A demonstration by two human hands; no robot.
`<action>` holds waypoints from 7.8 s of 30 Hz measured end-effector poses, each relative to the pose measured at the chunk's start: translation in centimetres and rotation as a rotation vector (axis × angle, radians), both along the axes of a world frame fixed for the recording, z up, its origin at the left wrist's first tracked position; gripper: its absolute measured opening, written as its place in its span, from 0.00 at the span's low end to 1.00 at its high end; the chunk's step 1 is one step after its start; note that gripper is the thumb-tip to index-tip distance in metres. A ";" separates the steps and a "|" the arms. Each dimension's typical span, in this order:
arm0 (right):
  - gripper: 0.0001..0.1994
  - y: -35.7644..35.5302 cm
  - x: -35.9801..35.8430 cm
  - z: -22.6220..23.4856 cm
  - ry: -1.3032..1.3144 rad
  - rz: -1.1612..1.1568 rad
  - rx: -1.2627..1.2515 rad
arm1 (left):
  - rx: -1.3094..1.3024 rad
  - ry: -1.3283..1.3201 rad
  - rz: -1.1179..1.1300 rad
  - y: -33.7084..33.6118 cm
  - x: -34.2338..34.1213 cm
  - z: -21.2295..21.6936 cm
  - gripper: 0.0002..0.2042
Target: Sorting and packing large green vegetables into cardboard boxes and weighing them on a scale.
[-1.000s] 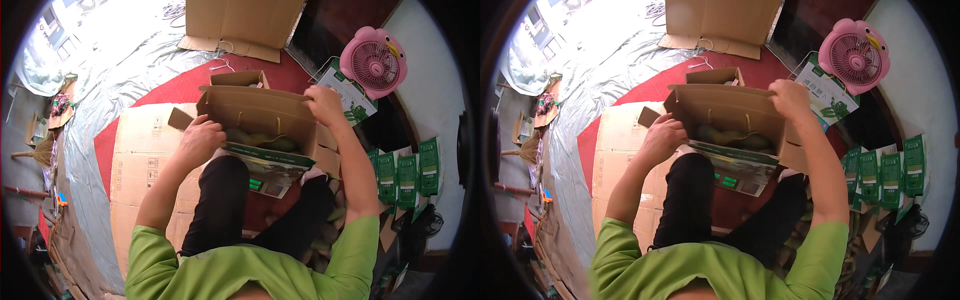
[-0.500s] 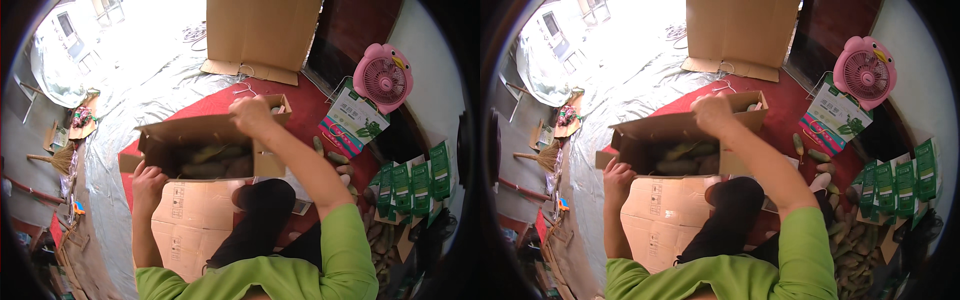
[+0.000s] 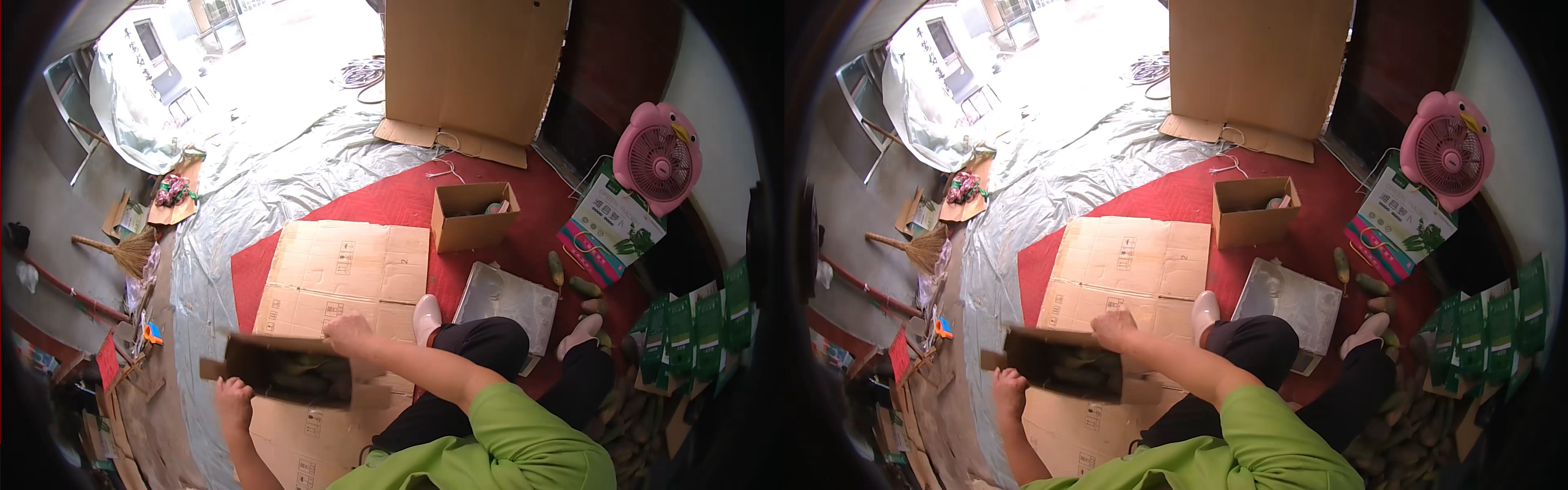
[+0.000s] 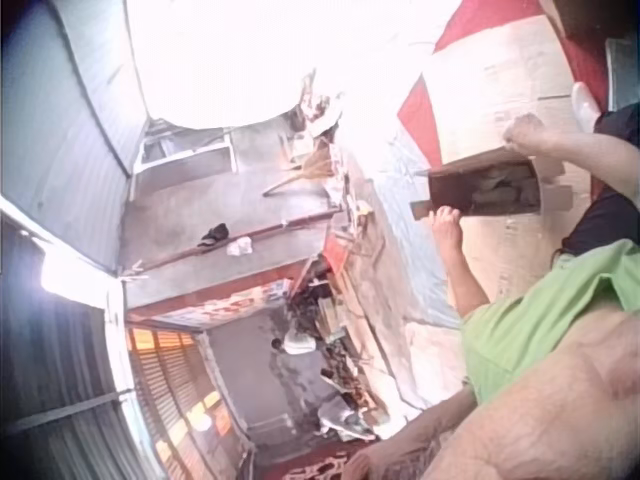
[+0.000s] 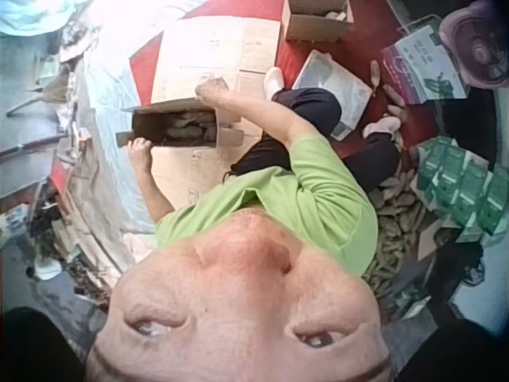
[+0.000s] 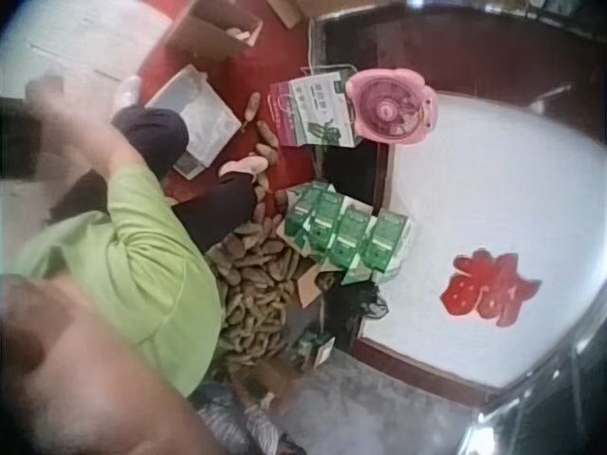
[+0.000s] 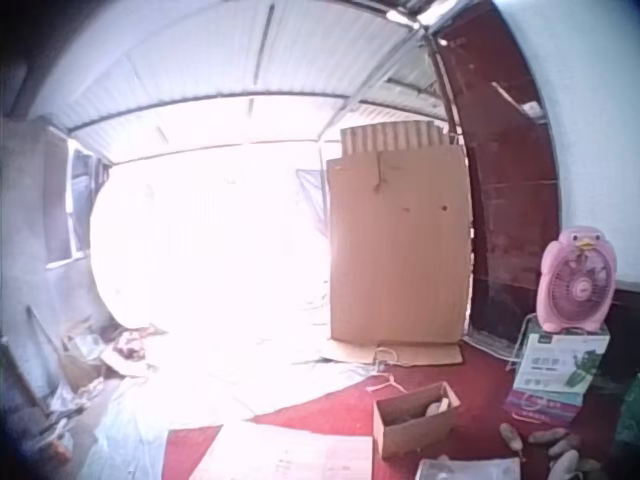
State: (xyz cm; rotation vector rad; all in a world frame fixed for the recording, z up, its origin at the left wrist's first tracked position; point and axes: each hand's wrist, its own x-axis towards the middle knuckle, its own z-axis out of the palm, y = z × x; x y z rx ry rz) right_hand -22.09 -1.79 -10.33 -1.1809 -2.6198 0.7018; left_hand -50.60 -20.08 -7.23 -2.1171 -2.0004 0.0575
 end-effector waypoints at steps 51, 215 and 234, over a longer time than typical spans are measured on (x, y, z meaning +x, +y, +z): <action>0.31 -34.5 85.1 15.2 1.391 -1.906 0.695 | -0.685 -0.503 -1.057 15.8 60.4 -0.6 0.09; 0.19 -43.2 53.8 -17.7 0.229 -1.855 -0.218 | -0.200 -0.454 -0.999 17.9 52.3 3.0 0.10; 0.34 -43.0 48.0 -20.5 -0.599 -1.713 -0.871 | -0.214 -0.457 -0.997 16.8 52.4 3.6 0.14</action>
